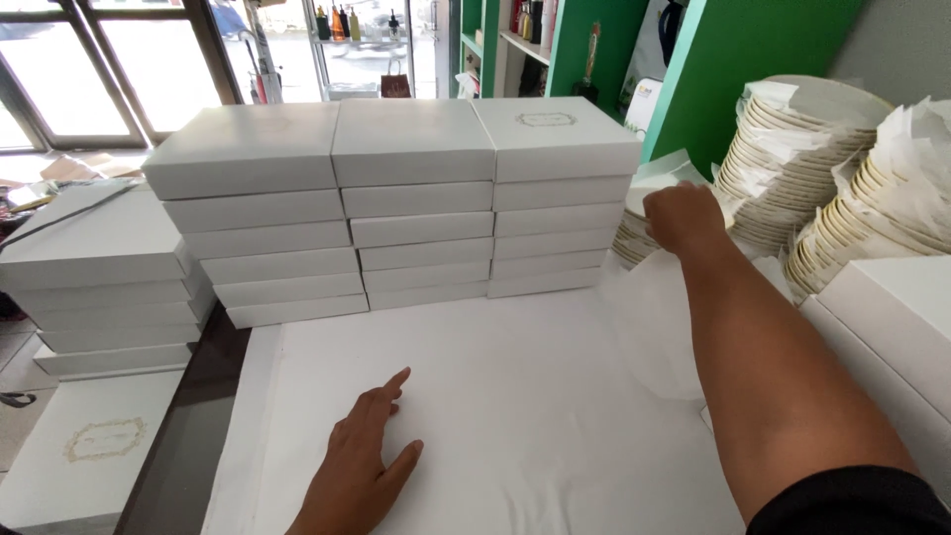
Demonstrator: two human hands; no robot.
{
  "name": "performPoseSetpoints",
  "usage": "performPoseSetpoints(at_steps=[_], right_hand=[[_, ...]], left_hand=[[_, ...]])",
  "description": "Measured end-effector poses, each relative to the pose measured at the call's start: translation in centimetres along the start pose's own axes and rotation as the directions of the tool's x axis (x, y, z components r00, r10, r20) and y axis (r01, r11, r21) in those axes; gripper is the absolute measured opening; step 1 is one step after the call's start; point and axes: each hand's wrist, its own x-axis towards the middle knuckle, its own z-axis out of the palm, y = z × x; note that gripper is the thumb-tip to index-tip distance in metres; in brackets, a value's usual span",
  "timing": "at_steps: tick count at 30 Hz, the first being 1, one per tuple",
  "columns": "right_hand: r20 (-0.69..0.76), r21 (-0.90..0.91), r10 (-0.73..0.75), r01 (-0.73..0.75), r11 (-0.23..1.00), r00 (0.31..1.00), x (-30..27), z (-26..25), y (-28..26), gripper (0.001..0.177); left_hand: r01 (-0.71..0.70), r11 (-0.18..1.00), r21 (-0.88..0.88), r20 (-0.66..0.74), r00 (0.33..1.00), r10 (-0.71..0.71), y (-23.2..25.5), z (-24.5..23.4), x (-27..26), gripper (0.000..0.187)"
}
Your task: Wrapping ceramic plates in protective paper and placing them into individual white boxes.
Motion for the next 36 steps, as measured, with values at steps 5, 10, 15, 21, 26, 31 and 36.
performPoseSetpoints(at_steps=[5, 10, 15, 21, 26, 31, 36], right_hand=[[-0.002, 0.307, 0.048, -0.045, 0.951, 0.999, 2.1, 2.9, -0.9, 0.027], [0.127, 0.255, 0.076, -0.106, 0.961, 0.989, 0.8, 1.3, -1.6, 0.022], [0.097, 0.122, 0.091, -0.102, 0.987, 0.991, -0.1, 1.9, -1.6, 0.026], [0.046, 0.083, 0.086, -0.090, 0.992, 0.995, 0.5, 2.8, -1.9, 0.023], [0.033, 0.130, 0.233, -0.235, 0.963, 0.972, 0.9, 3.5, -1.4, 0.024], [0.033, 0.298, 0.365, -0.358, 0.885, 0.930, 0.9, 1.3, 0.5, 0.018], [0.230, 0.192, 0.199, -0.244, 0.950, 0.953, 0.8, -1.8, 2.2, 0.043]], left_hand=[[-0.039, 0.999, 0.003, -0.022, 0.999, 0.039, -0.5, 0.3, 0.2, 0.076], [-0.022, 1.000, 0.004, -0.015, 1.000, 0.022, -0.4, 0.2, 0.2, 0.076], [-0.042, 0.999, 0.008, -0.030, 0.999, 0.042, -0.7, 0.4, 0.3, 0.075], [-0.011, 1.000, 0.018, -0.026, 1.000, 0.011, -1.0, 0.7, 0.6, 0.076], [0.001, 0.999, 0.038, -0.016, 1.000, -0.001, -0.8, 0.5, 0.7, 0.075], [-0.004, 1.000, 0.010, -0.029, 1.000, 0.004, -0.9, 0.6, 0.5, 0.071], [0.013, 1.000, 0.008, -0.004, 1.000, -0.013, -0.6, 0.3, 0.4, 0.071]])
